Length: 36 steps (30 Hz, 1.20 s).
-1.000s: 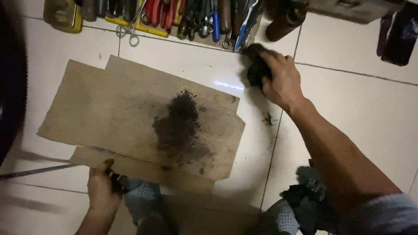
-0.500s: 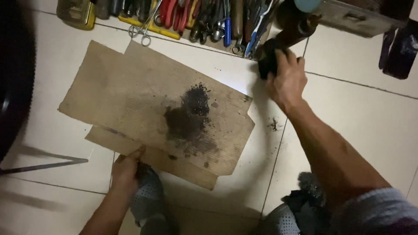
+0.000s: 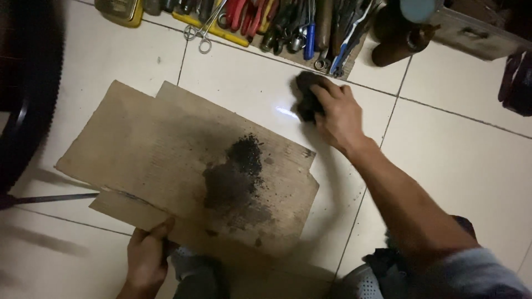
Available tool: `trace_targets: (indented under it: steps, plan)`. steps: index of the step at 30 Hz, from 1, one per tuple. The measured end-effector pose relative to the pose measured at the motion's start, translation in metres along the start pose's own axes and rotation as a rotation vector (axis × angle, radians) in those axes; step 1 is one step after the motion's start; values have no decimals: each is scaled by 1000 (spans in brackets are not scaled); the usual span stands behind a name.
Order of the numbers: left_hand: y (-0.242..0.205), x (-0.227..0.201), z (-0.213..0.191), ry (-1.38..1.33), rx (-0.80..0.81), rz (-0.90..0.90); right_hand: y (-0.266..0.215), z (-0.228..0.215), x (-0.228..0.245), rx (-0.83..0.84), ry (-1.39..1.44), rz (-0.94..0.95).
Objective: The person wipes a dark stain on a tiled floor using a black cloth and a piece of cardboard. They repeatedly rub the stain, transfer the dirt onto the cardboard, and wipe the surrounding area. The person is sitting on the floor during the task.
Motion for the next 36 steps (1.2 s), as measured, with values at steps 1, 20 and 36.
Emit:
trace_targets:
  steps: [1, 20, 36]
  plan:
    - [-2, -1, 1, -2, 1, -1, 3, 3, 15, 0, -2, -2]
    - [-3, -14, -9, -31, 15, -101, 72, 43, 96, 181, 223, -139]
    - [-7, -27, -12, 90, 121, -246, 10, -48, 111, 803, 621, 844]
Point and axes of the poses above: each hand's wrist, its own y-axis towards the middle knuckle, its own z-axis out of the palm, x = y × z, the point moved 2 cm from there along y, towards the middle knuckle, and after that the axes turned 5 degrees about -x, right-handed, at the moved point
